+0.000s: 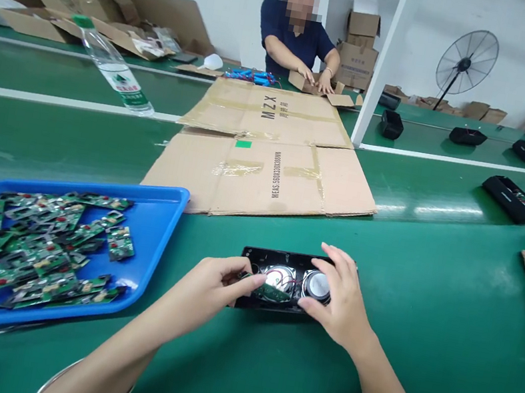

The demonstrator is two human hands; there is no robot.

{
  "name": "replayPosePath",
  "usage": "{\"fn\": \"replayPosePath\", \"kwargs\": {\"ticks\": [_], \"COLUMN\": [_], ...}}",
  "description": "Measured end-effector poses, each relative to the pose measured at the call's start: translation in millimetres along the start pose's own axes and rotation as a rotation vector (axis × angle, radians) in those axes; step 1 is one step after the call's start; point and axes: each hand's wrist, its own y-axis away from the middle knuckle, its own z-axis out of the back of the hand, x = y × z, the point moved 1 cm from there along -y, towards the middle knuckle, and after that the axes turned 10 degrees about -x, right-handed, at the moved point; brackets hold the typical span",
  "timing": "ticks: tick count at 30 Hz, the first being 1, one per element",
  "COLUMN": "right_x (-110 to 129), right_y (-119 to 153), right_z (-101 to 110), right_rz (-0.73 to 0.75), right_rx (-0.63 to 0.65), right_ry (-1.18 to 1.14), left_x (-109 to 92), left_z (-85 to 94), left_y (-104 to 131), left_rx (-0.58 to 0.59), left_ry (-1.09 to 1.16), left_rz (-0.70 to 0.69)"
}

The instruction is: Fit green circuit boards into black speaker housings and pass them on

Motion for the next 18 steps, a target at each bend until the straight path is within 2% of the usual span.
{"fn": "replayPosePath", "kwargs": {"ticks": [3,5,11,14,16,18], "right_x": [2,5,8,-23,-61,-104], "right_y": [1,1,-1,1,5,14], "right_z": [-4,-7,-8,6,23,46], "right_rz": [0.105,0.131,0.116,0.065,-0.003,-0.088], "right_rx": [0.222,0.305,0.368,0.319,0.232,0.134], "right_ry": [0.119,0.213,0.355,0.394,0.476,0.577], "left_x": [2,3,4,10,20,38], "left_z": [-2.6,-3.5,0.8,12.7,26.6,45.7], "left_y": [-3,-5,-5,-7,-12,-18], "left_rx": [0.068,0.095,0.066,-0.065,-0.201,-0.309], "left_ry": [0.1,0.145,0.176,-0.003,-0.304,-0.601], "left_rz": [0.092,0.12,0.057,-0.024,-0.022,0.057]}}
